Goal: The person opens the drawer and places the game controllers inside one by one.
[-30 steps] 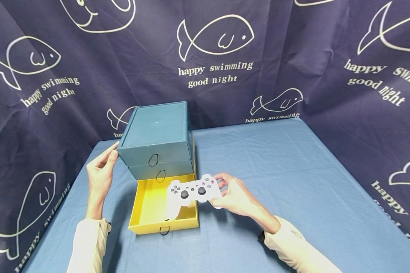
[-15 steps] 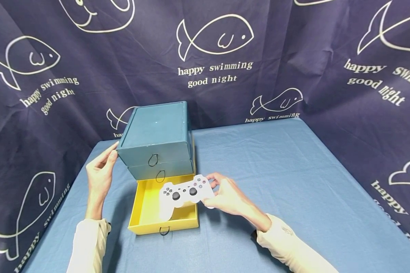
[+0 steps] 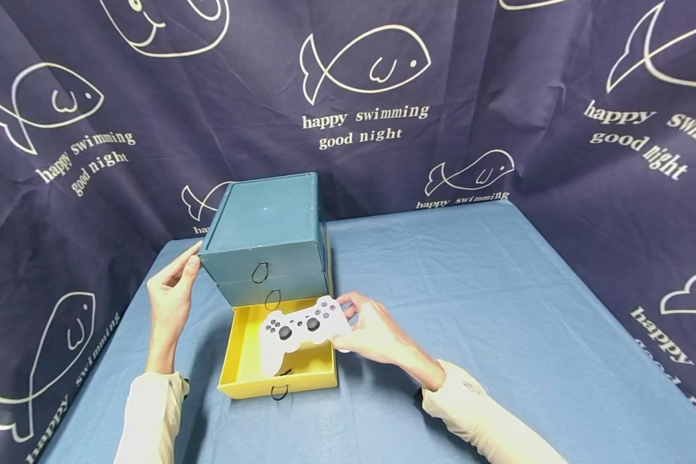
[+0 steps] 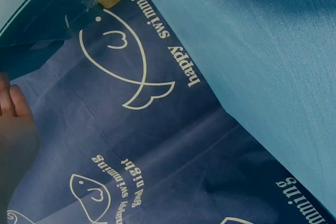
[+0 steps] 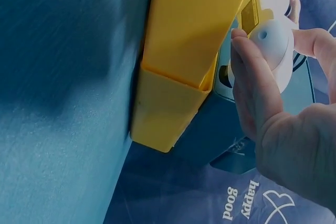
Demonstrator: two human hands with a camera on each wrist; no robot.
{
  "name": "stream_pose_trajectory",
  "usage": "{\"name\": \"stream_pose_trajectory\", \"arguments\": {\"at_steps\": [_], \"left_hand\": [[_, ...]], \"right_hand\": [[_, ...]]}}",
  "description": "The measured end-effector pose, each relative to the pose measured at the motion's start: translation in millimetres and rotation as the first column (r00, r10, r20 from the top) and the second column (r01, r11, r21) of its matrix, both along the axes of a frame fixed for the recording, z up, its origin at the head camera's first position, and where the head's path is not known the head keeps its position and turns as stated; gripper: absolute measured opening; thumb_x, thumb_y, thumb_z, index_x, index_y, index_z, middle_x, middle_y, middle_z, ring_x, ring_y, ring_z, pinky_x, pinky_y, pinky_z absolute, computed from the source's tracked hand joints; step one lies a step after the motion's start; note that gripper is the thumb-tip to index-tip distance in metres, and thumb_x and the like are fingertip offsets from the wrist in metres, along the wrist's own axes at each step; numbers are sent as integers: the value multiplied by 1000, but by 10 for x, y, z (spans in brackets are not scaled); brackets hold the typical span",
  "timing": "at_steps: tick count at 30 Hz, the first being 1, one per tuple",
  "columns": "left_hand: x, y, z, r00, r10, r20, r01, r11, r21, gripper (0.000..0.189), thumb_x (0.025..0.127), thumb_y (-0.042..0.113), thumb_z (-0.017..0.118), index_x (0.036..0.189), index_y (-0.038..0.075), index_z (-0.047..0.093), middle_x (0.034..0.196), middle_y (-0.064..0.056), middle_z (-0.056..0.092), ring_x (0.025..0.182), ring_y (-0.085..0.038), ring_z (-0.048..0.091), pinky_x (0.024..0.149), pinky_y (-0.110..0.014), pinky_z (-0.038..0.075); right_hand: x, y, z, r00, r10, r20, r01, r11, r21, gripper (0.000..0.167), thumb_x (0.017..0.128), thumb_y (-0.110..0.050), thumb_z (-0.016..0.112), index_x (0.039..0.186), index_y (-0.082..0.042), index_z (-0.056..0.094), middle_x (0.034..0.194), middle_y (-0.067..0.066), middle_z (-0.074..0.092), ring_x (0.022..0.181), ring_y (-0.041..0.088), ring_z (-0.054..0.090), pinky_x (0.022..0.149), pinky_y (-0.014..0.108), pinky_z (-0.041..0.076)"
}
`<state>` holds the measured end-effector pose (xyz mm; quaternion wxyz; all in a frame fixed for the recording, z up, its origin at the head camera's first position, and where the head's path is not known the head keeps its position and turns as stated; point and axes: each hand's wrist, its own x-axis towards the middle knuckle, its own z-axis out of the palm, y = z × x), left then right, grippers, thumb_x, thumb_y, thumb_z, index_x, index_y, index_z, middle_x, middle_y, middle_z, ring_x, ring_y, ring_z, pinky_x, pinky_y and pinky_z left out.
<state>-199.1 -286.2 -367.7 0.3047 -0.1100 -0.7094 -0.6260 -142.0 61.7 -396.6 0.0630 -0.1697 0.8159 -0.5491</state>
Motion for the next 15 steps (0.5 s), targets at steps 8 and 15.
{"name": "stream_pose_trajectory", "arguments": {"at_steps": [8,15], "left_hand": [[3,9,8,1000,27,11,-27,999,-21,31,101,2,65,130,-8,67,101,11,77,93,-6,69,92,-20,47],[5,5,6,999,30,15,-29,999,-23,30,101,2,65,130,-6,68,100,11,77,93,-6,70,92,-20,47]], "right_hand": [[-14,-60,8,1000,25,8,-25,1000,-15,59,72,0,77,128,2,59,97,9,63,60,14,66,50,35,56],[-21,-124,31,998,47,-29,-46,999,26,54,73,-3,77,124,-1,62,92,6,64,53,11,60,49,31,52]]}}
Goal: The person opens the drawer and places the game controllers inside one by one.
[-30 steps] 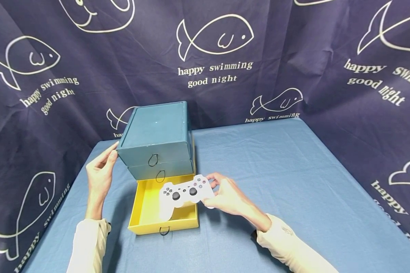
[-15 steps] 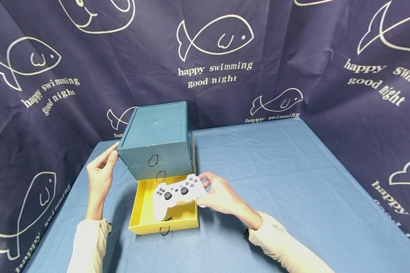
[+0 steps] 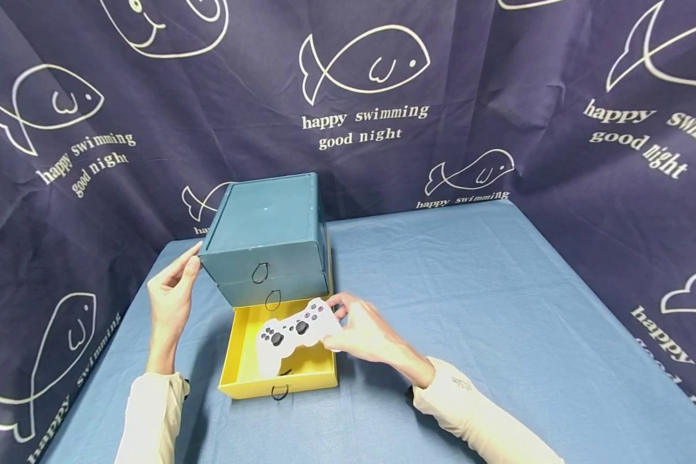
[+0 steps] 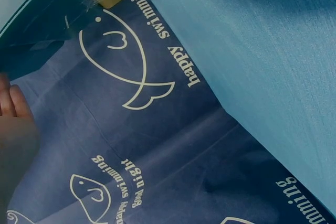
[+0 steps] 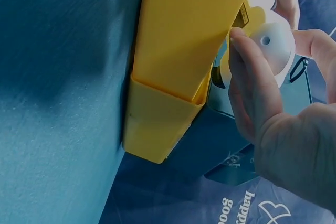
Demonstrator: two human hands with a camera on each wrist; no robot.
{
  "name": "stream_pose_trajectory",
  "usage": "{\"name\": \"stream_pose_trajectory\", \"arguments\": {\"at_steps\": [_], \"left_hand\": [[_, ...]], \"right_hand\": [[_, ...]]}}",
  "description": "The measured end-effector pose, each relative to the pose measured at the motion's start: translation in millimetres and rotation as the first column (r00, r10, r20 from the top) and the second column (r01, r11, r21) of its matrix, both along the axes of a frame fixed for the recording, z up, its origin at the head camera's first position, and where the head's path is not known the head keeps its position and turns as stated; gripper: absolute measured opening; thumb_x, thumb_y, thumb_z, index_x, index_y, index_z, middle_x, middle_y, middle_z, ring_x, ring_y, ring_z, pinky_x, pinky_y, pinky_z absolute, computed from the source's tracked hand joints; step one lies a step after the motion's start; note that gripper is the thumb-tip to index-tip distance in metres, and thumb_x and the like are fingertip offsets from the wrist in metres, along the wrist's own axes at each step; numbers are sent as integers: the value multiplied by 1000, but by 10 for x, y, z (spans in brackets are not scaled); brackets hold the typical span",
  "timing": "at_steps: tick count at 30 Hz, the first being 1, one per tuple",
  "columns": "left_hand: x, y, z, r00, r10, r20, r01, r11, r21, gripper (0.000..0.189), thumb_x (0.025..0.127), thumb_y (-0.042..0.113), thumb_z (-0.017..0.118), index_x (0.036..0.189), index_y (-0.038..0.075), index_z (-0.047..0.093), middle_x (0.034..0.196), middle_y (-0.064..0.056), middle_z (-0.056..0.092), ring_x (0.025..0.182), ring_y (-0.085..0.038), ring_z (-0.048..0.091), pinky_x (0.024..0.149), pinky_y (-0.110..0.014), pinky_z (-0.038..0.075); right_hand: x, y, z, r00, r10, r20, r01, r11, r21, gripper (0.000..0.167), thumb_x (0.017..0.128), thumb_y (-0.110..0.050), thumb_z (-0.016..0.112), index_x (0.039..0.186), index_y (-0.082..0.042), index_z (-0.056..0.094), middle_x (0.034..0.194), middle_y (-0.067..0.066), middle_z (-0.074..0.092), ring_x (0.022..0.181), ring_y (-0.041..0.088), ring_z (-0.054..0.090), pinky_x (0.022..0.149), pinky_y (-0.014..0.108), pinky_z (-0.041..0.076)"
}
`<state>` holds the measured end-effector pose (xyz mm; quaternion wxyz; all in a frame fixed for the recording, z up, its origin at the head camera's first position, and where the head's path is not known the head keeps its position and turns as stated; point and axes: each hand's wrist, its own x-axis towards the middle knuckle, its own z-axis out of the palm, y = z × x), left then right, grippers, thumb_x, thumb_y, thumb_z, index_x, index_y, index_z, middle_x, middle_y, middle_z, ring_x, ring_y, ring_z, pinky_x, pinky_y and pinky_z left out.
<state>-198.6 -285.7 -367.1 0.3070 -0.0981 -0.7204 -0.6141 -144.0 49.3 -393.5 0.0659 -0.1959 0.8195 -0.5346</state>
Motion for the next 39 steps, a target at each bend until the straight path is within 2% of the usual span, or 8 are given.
{"name": "stream_pose_trajectory", "arguments": {"at_steps": [6,11,16,21,27,39], "left_hand": [[0,3,3,1000,3,3,-3,1000,-4,30,101,2,65,130,-6,68,102,11,77,94,-6,70,92,-20,47],[9,9,5,1000,9,7,-9,1000,-5,30,101,2,65,130,-5,69,101,11,77,94,-6,69,92,-20,47],[7,15,13,1000,-11,-14,11,1000,23,30,100,0,65,129,-6,69,102,9,78,92,-7,69,91,-20,47],[11,7,9,1000,-7,-9,7,1000,18,29,101,1,65,129,-5,69,102,10,77,93,-6,69,92,-20,47],[15,8,2,1000,10,3,-10,1000,-7,30,101,1,65,130,-4,69,103,11,77,93,-6,69,91,-19,47],[7,14,7,1000,-20,-10,21,1000,19,30,100,2,67,130,-5,69,107,8,77,95,-7,70,93,-20,47]], "right_hand": [[-12,-58,7,999,10,-31,-8,999,53,51,73,-5,80,120,-3,62,86,0,65,52,8,54,49,26,44],[-21,-96,0,999,23,-49,-19,997,79,50,74,-4,81,120,-1,62,84,1,65,54,8,54,48,25,42],[-32,-115,16,997,37,-61,-31,995,97,49,75,-2,81,119,1,62,83,3,66,55,8,54,49,23,41],[-44,-129,36,997,51,-61,-43,992,121,47,75,-2,81,118,0,63,82,2,68,55,8,55,49,23,42],[-72,-142,31,996,64,-64,-55,989,135,48,76,-3,82,119,-1,63,82,0,68,62,9,58,55,25,44],[-113,-142,-4,989,100,-106,-82,983,162,47,78,-13,84,120,-6,66,87,-1,68,70,7,60,63,26,48]]}}
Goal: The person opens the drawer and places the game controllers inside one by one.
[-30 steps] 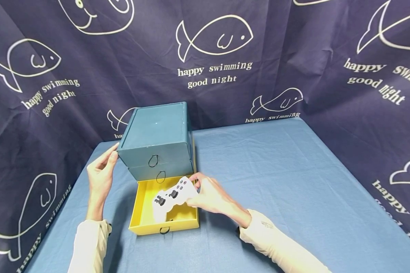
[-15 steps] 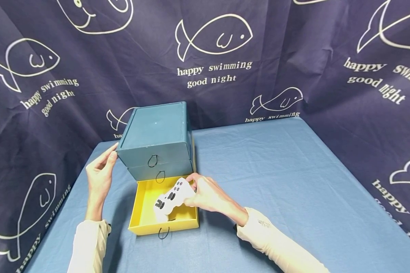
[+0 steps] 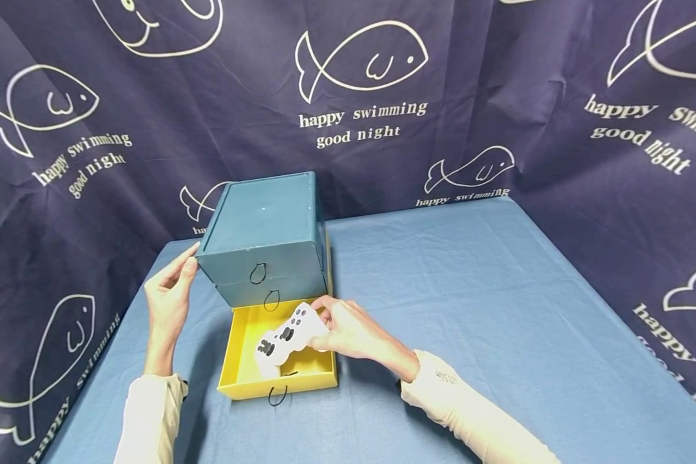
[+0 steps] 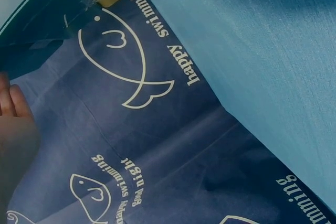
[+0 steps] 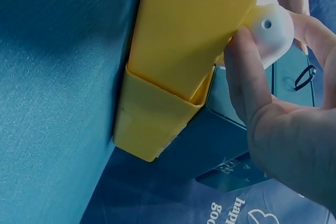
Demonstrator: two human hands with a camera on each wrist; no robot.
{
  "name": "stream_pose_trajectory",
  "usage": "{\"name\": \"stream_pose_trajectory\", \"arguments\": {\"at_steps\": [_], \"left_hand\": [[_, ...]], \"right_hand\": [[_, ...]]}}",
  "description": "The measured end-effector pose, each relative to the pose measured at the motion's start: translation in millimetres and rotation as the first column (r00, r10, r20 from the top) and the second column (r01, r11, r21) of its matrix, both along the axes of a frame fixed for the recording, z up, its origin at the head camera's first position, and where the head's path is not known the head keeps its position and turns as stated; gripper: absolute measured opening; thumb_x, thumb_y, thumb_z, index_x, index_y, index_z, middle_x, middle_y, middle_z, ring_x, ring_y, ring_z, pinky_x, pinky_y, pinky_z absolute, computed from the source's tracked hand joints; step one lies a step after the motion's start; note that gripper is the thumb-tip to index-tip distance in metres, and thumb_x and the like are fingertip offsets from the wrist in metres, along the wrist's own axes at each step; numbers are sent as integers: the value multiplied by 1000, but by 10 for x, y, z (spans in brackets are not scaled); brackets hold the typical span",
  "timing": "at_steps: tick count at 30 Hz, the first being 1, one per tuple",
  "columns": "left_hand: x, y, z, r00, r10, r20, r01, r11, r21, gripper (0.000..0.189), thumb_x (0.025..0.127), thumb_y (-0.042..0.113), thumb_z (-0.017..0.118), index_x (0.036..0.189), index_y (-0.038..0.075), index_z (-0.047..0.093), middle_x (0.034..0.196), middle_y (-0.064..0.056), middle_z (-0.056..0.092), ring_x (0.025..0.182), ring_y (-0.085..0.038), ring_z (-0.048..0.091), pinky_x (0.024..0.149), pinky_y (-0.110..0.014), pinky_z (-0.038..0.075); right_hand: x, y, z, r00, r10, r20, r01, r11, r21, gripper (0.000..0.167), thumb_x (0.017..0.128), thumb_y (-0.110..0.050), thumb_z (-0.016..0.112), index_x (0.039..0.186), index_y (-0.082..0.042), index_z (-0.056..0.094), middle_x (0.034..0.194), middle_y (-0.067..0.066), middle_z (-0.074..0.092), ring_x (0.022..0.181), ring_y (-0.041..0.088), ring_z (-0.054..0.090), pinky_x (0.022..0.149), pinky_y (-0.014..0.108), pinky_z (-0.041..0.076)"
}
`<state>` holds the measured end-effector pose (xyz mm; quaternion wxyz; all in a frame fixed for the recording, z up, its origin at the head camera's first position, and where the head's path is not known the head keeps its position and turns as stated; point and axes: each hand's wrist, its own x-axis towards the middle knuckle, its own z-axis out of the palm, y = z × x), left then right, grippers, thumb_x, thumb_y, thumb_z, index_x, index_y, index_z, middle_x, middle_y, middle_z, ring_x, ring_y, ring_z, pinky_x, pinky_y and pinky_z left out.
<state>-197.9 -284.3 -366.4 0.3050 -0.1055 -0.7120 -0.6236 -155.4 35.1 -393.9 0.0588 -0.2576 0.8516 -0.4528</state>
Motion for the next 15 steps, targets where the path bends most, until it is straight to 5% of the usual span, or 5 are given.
{"name": "stream_pose_trajectory", "arguments": {"at_steps": [15], "left_hand": [[6,-8,7,1000,15,27,-15,1000,-14,31,100,1,66,131,-5,68,107,9,77,96,-8,70,95,-20,47]], "right_hand": [[20,-47,-25,1000,28,6,-28,1000,-4,49,79,-7,84,123,1,65,84,1,68,65,6,60,57,24,48]]}}
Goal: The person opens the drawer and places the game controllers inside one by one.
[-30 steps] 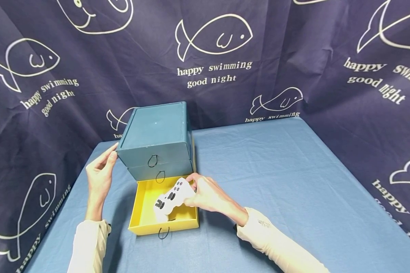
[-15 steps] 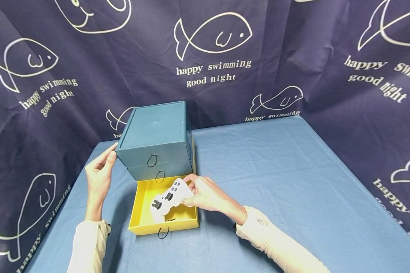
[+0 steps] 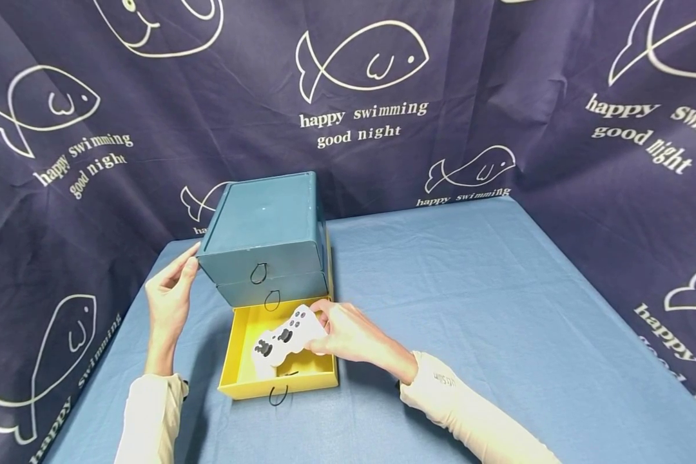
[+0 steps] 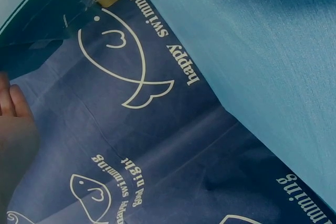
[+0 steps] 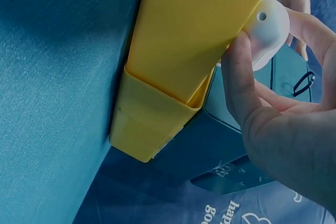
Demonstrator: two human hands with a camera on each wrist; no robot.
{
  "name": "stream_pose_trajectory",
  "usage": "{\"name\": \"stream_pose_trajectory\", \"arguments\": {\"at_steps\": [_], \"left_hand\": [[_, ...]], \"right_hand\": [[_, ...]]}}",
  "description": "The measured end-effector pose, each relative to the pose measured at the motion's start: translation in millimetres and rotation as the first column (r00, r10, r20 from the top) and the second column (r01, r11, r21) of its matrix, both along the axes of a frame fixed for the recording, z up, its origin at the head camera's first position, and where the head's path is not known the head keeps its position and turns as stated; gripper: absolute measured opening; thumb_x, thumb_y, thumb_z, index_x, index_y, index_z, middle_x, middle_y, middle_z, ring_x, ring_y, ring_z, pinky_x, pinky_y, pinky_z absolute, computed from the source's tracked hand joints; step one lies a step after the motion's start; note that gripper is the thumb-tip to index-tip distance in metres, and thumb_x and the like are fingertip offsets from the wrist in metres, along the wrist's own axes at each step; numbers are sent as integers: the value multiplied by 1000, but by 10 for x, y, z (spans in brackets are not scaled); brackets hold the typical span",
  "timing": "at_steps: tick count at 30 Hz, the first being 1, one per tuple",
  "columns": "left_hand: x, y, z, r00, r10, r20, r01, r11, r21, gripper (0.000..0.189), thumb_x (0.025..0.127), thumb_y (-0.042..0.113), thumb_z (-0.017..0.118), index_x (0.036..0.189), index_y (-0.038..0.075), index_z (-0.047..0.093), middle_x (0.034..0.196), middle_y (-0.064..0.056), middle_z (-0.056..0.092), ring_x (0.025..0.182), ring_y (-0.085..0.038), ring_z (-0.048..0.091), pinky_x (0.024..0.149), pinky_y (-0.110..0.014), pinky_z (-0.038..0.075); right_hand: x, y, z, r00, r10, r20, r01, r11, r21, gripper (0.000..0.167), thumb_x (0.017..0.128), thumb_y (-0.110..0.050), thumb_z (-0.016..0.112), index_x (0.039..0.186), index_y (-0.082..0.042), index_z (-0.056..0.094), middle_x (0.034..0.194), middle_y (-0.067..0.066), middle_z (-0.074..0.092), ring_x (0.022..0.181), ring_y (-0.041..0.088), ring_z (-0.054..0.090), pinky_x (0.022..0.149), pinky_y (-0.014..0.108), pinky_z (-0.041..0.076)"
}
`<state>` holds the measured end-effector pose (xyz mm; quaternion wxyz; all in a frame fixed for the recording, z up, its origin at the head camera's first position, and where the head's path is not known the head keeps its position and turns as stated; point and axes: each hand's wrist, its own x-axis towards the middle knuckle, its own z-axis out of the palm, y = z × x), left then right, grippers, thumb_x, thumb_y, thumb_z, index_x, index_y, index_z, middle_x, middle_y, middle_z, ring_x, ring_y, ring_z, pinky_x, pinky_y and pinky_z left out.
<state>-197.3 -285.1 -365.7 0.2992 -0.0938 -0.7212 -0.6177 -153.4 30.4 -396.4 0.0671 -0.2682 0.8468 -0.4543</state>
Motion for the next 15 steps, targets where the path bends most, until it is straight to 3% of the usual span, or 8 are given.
{"name": "stream_pose_trajectory", "arguments": {"at_steps": [15], "left_hand": [[-7,-10,-2,1000,-1,-10,1,1000,-11,32,100,5,68,130,-6,68,106,9,77,97,-8,69,94,-20,47]], "right_hand": [[10,-19,-25,998,-16,-63,19,999,42,31,81,-8,81,111,-2,73,80,-1,62,70,9,55,65,25,47]]}}
